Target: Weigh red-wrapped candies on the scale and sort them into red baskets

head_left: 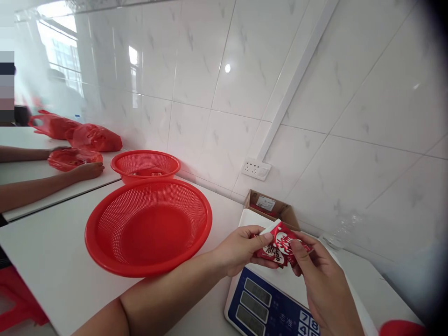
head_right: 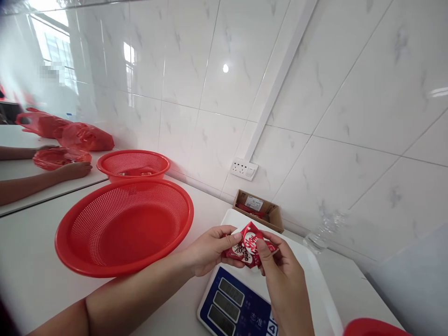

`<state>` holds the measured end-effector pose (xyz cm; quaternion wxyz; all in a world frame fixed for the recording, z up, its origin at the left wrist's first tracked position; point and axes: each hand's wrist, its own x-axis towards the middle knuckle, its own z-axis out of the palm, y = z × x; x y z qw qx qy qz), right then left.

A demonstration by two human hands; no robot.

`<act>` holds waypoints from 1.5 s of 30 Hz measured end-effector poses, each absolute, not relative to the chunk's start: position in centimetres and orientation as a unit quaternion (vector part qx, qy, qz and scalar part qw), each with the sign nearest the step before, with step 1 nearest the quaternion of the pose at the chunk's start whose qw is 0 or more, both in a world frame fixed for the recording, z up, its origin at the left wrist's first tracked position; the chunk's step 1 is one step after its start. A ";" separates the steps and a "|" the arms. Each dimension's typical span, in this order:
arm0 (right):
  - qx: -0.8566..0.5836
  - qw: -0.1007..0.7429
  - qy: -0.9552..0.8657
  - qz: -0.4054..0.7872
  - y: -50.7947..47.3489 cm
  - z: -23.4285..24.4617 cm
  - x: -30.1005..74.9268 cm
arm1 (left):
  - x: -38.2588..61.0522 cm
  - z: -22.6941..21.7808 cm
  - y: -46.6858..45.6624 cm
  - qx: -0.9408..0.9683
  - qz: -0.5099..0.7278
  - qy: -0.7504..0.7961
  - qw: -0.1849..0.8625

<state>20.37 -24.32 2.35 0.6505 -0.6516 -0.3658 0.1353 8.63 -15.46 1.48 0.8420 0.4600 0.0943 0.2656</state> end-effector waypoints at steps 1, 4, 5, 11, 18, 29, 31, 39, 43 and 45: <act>-0.643 0.662 -0.359 0.142 -24.3 2.4 20.3 | 8.7 1.4 -15.5 0.457 0.275 0.099 0.840; -0.644 0.664 -0.344 0.164 -24.2 2.5 20.2 | 8.7 1.4 -15.5 0.452 0.298 0.106 0.834; -0.652 0.655 -0.343 0.168 -24.2 2.4 20.3 | 8.7 1.4 -15.5 0.452 0.301 0.106 0.833; -0.698 0.600 -0.377 0.097 -24.4 1.9 21.1 | 8.6 1.4 -15.5 0.442 0.286 0.103 0.844; -0.711 0.594 -0.366 0.085 -24.5 2.2 21.0 | 8.7 1.5 -15.7 0.445 0.269 0.112 0.847; -0.694 0.624 -0.349 0.088 -24.3 2.0 21.0 | 8.7 1.6 -15.6 0.452 0.266 0.111 0.844; -0.689 0.627 -0.351 0.093 -24.2 2.0 21.0 | 8.6 1.7 -15.6 0.451 0.267 0.112 0.844; -0.698 0.627 -0.337 0.079 -24.1 2.0 21.4 | 8.5 1.7 -15.7 0.463 0.237 0.091 0.849; -0.670 0.666 -0.316 0.089 -24.2 2.0 21.4 | 8.4 1.5 -15.8 0.465 0.230 0.094 0.850; -0.645 0.695 -0.303 0.100 -24.1 2.0 21.4 | 8.4 1.4 -15.8 0.473 0.224 0.082 0.849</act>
